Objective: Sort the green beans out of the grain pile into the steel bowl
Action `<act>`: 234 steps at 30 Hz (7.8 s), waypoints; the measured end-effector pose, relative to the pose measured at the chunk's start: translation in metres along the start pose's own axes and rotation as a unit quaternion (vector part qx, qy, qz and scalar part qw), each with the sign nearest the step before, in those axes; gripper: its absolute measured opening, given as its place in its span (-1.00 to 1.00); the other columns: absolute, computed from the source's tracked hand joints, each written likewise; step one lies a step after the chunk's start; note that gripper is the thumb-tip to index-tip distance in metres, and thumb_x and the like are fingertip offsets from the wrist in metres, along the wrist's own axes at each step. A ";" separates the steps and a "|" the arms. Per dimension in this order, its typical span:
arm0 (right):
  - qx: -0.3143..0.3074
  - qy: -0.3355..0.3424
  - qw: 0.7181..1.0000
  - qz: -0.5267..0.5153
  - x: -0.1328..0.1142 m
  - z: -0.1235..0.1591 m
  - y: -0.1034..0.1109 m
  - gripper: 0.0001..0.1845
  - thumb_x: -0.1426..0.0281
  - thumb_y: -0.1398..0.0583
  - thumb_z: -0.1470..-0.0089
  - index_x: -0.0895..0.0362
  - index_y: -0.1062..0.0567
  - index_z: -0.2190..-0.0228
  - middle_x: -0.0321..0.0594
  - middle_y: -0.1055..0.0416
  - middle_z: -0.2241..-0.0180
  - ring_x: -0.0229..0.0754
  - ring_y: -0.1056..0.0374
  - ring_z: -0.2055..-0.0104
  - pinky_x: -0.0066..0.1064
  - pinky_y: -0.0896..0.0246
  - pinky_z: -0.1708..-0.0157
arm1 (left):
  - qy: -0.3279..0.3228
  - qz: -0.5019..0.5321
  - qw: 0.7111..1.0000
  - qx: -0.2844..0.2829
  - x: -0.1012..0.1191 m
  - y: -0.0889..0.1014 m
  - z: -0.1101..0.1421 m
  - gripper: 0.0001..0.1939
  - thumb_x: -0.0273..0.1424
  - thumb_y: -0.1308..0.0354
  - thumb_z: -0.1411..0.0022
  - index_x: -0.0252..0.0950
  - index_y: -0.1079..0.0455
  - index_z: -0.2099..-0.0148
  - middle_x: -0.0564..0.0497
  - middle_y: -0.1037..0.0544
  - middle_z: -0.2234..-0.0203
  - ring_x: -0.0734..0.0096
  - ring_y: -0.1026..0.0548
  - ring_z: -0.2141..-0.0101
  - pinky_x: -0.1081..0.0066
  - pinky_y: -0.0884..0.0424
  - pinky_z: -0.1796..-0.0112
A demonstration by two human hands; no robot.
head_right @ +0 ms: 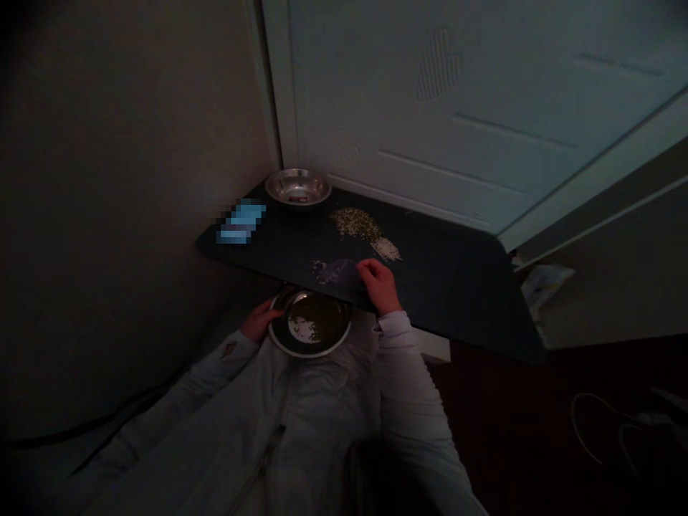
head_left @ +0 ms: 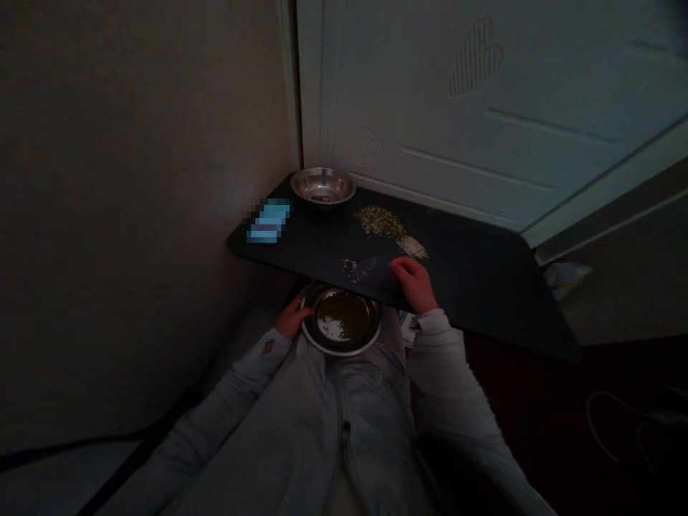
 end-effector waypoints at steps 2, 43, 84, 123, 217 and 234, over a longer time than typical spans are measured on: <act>0.007 -0.003 1.000 -0.003 0.000 0.000 0.001 -0.81 0.29 -0.05 0.21 0.16 -0.32 0.60 -0.38 -0.15 0.67 -0.35 -0.07 0.58 -0.53 0.05 0.57 | -0.001 0.002 1.000 0.004 0.001 0.000 0.001 -0.59 -0.39 -0.16 0.27 -0.34 -0.38 0.24 0.00 -0.51 0.43 0.26 -0.42 0.35 0.32 -0.27 0.26; -0.079 0.022 0.995 0.054 -0.003 0.003 -0.019 -0.79 0.28 -0.06 0.19 0.16 -0.36 0.55 -0.34 -0.29 0.64 -0.34 -0.19 0.57 -0.51 -0.05 0.53 | 0.002 0.007 1.000 0.002 0.004 -0.002 0.002 -0.63 -0.41 -0.15 0.27 -0.33 -0.38 0.27 0.02 -0.50 0.48 0.26 -0.42 0.35 0.32 -0.26 0.25; 0.040 0.042 0.995 0.081 -0.006 -0.004 0.000 -0.71 0.22 -0.01 0.12 0.18 -0.37 0.48 -0.30 -0.29 0.60 -0.31 -0.18 0.52 -0.49 -0.05 0.48 | 0.001 -0.005 1.000 -0.004 0.003 -0.001 0.000 -0.65 -0.40 -0.15 0.26 -0.35 -0.38 0.30 0.03 -0.50 0.50 0.27 -0.42 0.40 0.32 -0.27 0.29; 0.024 0.006 1.000 0.017 -0.002 0.001 0.003 -0.77 0.25 -0.05 0.19 0.18 -0.34 0.58 -0.36 -0.19 0.65 -0.35 -0.09 0.57 -0.52 0.02 0.56 | -0.012 -0.019 1.000 0.000 0.007 -0.001 0.004 -0.59 -0.39 -0.14 0.25 -0.35 -0.36 0.23 0.01 -0.50 0.45 0.24 -0.41 0.33 0.30 -0.26 0.24; 0.037 0.076 0.991 0.106 -0.031 -0.002 -0.039 -0.71 0.25 0.04 0.07 0.17 -0.36 0.47 -0.29 -0.30 0.57 -0.31 -0.20 0.52 -0.50 -0.06 0.49 | -0.006 0.036 0.999 0.015 0.002 0.002 0.002 -0.56 -0.41 -0.15 0.25 -0.33 -0.36 0.19 0.03 -0.51 0.51 0.27 -0.43 0.38 0.33 -0.28 0.27; -0.057 0.105 0.988 0.097 -0.041 0.006 -0.054 -0.74 0.27 0.02 0.09 0.15 -0.36 0.50 -0.33 -0.27 0.59 -0.33 -0.16 0.53 -0.53 -0.04 0.51 | 0.003 0.032 0.999 0.025 0.007 -0.001 0.008 -0.56 -0.39 -0.13 0.27 -0.34 -0.37 0.22 0.02 -0.51 0.51 0.26 -0.43 0.38 0.33 -0.30 0.30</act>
Point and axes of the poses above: each hand's wrist, its own z-axis away from the middle knuckle, its own y-axis out of the back of the hand, x = y × z, the point moved 9 cm from there along -z, towards the middle knuckle
